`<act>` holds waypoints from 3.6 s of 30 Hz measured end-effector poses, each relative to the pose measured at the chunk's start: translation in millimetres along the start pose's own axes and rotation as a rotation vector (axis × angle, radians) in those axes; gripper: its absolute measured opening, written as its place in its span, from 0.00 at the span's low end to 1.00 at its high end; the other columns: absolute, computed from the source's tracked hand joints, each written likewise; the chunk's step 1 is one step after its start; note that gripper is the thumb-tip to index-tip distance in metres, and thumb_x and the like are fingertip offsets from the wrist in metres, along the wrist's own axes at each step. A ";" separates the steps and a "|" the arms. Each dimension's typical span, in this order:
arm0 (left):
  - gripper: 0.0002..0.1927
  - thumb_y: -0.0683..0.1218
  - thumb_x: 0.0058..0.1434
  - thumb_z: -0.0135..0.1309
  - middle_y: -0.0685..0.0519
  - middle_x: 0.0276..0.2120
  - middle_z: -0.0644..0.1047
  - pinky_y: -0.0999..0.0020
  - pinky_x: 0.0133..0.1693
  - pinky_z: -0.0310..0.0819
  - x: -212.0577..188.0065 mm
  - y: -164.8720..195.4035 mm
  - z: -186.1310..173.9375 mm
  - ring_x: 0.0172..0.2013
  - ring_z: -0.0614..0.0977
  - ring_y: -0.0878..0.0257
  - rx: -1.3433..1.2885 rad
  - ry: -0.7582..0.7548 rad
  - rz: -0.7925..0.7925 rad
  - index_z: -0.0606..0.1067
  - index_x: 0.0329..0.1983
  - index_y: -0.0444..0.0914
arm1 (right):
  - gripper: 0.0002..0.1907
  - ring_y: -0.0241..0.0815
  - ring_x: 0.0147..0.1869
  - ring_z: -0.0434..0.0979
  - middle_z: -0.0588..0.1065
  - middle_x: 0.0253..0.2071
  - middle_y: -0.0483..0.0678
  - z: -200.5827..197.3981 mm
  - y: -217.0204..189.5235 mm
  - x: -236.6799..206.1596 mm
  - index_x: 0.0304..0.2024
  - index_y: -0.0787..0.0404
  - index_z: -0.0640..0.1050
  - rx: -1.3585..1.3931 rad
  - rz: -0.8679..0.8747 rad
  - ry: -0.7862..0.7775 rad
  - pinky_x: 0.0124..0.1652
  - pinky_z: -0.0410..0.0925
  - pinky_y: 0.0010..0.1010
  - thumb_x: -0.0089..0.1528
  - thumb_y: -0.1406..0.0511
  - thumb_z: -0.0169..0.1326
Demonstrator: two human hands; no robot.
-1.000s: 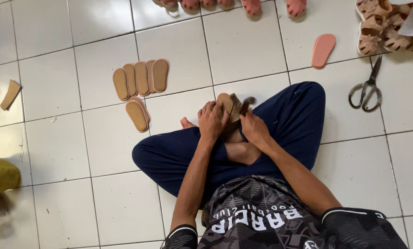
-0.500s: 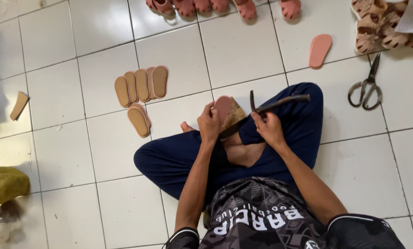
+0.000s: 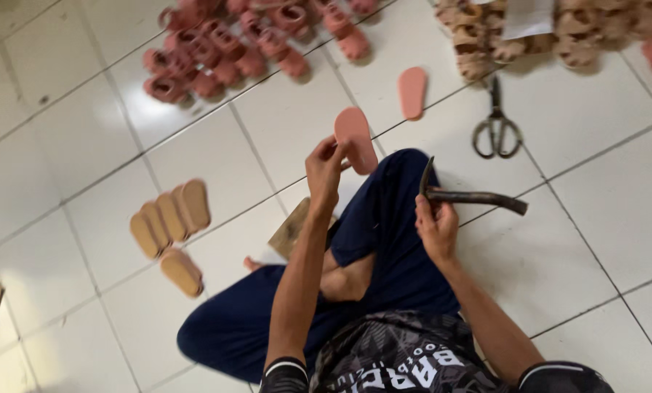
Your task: The person sits on the floor and uses a curved metal tool to repeatedly press and shape the edges of a shoe sole placed on a wooden block. The person works on one sole at a time, rotating it to treat different sections of the perimeter.
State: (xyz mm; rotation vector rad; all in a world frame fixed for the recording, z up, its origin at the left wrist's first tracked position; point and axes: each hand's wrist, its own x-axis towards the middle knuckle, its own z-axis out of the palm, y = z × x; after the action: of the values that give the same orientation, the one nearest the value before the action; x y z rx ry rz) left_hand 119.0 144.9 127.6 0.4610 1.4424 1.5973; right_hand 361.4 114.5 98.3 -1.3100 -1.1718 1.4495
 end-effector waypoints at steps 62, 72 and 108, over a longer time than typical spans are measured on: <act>0.15 0.51 0.63 0.61 0.46 0.49 0.80 0.53 0.48 0.76 -71.0 -60.1 -179.0 0.49 0.80 0.46 1.201 0.492 0.272 0.78 0.50 0.40 | 0.16 0.44 0.37 0.81 0.78 0.35 0.51 99.4 28.5 30.6 0.47 0.65 0.74 -0.368 -0.402 -0.488 0.37 0.73 0.35 0.67 0.59 0.60; 0.27 0.60 0.60 0.64 0.37 0.47 0.79 0.45 0.50 0.75 -146.9 -13.7 -353.1 0.50 0.80 0.40 1.156 0.874 -0.383 0.76 0.46 0.33 | 0.14 0.59 0.53 0.81 0.81 0.41 0.54 160.9 44.0 18.3 0.44 0.59 0.82 -0.765 -0.837 -0.693 0.51 0.72 0.44 0.62 0.57 0.64; 0.22 0.49 0.62 0.61 0.48 0.42 0.82 0.66 0.45 0.84 -92.8 -5.0 -222.9 0.42 0.85 0.58 -0.256 0.399 0.121 0.77 0.53 0.30 | 0.15 0.39 0.44 0.81 0.83 0.41 0.50 186.3 57.7 25.8 0.49 0.69 0.82 -0.381 -0.310 -0.531 0.45 0.72 0.26 0.70 0.61 0.59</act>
State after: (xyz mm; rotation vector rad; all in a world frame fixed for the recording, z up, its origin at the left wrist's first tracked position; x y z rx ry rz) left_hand -2.8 -61.0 94.5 0.0820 1.4883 2.0230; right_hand 173.7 108.1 39.8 -0.9356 -1.9844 1.4231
